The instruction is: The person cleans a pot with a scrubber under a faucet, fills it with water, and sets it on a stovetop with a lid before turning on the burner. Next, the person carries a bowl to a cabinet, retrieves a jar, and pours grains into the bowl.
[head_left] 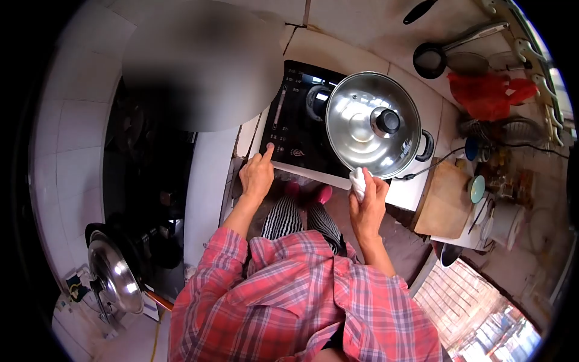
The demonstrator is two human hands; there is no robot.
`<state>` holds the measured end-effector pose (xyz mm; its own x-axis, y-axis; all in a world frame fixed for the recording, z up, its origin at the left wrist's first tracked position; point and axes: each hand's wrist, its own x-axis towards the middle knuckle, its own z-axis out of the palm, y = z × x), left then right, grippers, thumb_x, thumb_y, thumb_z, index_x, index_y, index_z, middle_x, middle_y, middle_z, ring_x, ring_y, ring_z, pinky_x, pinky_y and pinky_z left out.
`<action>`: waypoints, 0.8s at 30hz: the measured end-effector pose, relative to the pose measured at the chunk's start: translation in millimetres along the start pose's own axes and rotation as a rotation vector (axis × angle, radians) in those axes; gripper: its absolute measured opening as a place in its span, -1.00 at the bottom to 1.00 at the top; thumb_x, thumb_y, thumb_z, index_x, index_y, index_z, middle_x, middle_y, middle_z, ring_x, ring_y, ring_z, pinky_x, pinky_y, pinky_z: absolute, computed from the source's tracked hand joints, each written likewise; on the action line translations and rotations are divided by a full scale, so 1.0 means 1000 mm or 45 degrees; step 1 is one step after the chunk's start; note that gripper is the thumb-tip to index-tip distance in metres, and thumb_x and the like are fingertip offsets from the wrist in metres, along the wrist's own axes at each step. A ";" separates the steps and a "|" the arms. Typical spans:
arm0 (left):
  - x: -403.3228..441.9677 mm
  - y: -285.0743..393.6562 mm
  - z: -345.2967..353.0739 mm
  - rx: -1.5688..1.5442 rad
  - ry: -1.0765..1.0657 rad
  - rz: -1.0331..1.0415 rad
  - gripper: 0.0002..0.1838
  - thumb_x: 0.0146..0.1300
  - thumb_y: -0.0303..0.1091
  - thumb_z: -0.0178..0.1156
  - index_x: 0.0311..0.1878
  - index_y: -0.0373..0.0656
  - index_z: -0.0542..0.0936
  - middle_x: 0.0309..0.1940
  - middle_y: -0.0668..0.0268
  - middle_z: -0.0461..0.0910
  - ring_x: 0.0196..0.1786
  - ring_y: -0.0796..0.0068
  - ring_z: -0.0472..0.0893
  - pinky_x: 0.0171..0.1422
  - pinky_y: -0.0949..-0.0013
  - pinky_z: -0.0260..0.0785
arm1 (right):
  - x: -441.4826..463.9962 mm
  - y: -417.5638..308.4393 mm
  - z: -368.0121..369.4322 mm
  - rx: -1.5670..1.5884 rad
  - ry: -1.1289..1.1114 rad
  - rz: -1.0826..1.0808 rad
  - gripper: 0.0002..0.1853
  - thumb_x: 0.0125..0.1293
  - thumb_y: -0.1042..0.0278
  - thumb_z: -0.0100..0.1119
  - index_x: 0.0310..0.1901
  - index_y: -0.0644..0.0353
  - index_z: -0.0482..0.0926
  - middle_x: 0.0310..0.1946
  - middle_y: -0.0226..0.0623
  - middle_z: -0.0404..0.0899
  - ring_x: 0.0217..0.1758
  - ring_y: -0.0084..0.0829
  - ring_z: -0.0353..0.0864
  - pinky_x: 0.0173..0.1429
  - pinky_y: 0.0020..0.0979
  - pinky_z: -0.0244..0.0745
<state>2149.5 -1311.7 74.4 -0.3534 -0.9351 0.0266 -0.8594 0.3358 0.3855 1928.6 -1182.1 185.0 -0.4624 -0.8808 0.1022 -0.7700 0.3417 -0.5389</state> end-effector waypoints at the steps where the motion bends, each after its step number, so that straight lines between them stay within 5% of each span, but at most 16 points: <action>1: 0.000 0.000 0.001 -0.003 -0.005 0.003 -0.56 0.09 -0.44 0.14 0.10 0.00 0.55 -0.49 0.23 0.46 -0.37 0.21 0.55 -0.28 0.15 0.42 | 0.000 0.000 0.000 0.005 0.004 0.001 -0.33 -0.01 0.53 0.25 0.23 0.03 0.37 -0.06 -0.08 0.36 -0.07 -0.07 0.50 -0.08 -0.21 0.48; 24: 0.027 0.017 -0.002 -0.008 0.012 0.089 -0.61 0.06 -0.44 0.17 0.02 -0.11 0.60 -0.46 0.23 0.52 -0.37 0.23 0.58 -0.26 0.22 0.45 | -0.003 -0.006 -0.003 0.153 -0.026 0.009 -0.33 -0.06 0.56 0.30 0.19 0.06 0.40 -0.09 -0.12 0.39 -0.10 -0.10 0.50 -0.08 -0.25 0.47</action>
<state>2126.7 -1331.4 83.6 -0.4094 -0.9102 0.0622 -0.8303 0.3999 0.3881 1933.2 -1180.5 190.5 -0.4578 -0.8853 0.0817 -0.7077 0.3073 -0.6361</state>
